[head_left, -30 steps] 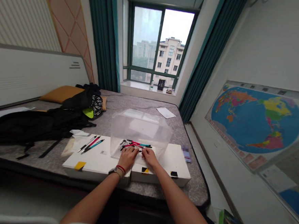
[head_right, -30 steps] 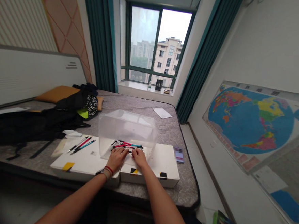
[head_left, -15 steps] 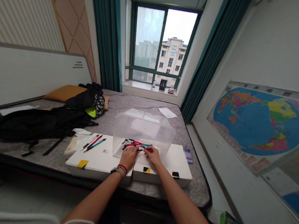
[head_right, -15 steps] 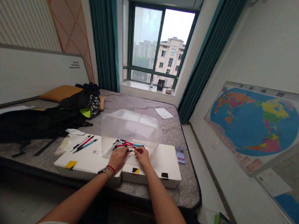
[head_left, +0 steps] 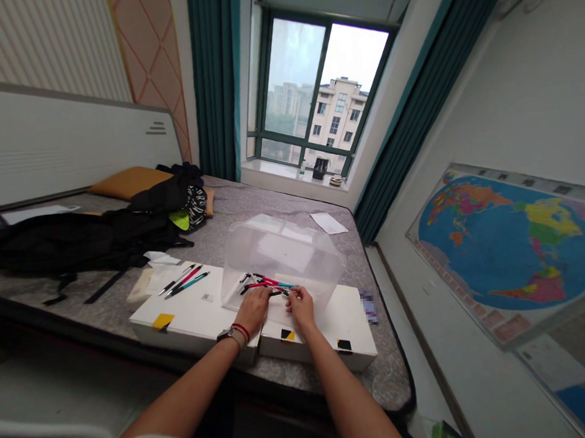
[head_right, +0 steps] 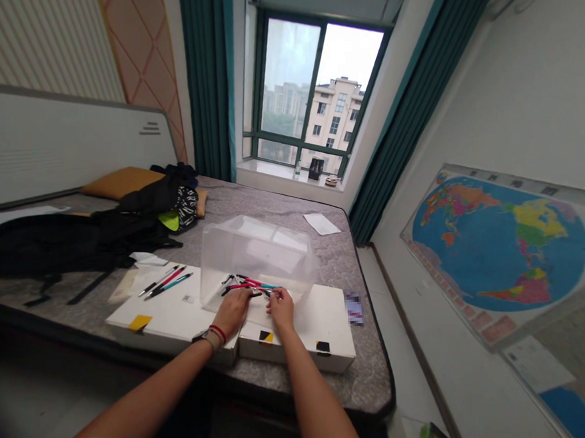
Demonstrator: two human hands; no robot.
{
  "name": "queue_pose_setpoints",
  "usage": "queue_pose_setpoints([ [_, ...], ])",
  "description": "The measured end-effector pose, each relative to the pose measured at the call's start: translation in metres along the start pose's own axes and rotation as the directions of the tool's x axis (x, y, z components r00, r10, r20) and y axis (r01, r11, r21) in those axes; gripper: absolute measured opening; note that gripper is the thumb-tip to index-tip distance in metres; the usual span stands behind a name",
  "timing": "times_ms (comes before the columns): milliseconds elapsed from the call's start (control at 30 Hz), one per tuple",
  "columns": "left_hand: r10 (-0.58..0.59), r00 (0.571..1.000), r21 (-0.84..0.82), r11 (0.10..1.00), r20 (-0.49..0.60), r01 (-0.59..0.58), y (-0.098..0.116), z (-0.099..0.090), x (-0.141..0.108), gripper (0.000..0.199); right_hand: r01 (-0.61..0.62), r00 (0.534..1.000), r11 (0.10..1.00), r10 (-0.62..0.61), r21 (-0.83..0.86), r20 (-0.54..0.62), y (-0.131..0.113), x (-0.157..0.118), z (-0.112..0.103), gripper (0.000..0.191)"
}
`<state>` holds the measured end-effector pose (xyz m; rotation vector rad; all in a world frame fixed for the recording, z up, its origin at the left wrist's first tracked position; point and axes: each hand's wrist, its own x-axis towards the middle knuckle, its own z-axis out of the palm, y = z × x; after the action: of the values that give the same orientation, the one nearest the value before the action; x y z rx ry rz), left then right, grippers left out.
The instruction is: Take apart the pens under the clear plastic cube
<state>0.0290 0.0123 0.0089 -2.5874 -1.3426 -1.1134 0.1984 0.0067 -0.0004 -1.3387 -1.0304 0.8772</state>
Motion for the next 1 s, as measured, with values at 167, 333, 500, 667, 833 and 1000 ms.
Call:
queue_pose_setpoints([
  [167, 0.045, 0.998, -0.006, 0.999, 0.034, -0.045, 0.000, -0.002, 0.000, 0.024, 0.075, 0.989, 0.989, -0.057, -0.131, 0.135, -0.008, -0.006, -0.001, 0.036],
  [333, 0.088, 0.994, 0.032, 0.995, 0.063, -0.090, 0.001, -0.006, 0.000, 0.028, 0.147, 0.971, 0.961, -0.095, -0.235, 0.219, -0.009, -0.005, -0.004, 0.041],
  [500, 0.094, 0.994, 0.017, 0.995, 0.062, -0.095, -0.002, 0.001, -0.001, 0.024, 0.146, 0.970, 0.963, -0.095, -0.225, 0.223, -0.007, -0.002, -0.005, 0.040],
  [667, 0.049, 0.995, 0.002, 0.999, 0.084, -0.050, -0.002, 0.005, -0.002, 0.022, 0.099, 0.969, 0.984, -0.061, -0.151, 0.238, -0.007, -0.001, -0.006, 0.032],
  [833, 0.046, 0.994, 0.023, 0.999, 0.096, -0.049, 0.003, -0.005, 0.000, 0.023, 0.027, 0.966, 0.999, -0.017, -0.034, 0.258, -0.012, -0.003, -0.005, 0.036],
  [1000, 0.076, 0.993, 0.055, 0.995, 0.085, -0.081, 0.006, -0.009, 0.002, 0.022, -0.003, 0.968, 1.000, 0.010, -0.030, 0.251, -0.016, -0.005, -0.004, 0.036],
])
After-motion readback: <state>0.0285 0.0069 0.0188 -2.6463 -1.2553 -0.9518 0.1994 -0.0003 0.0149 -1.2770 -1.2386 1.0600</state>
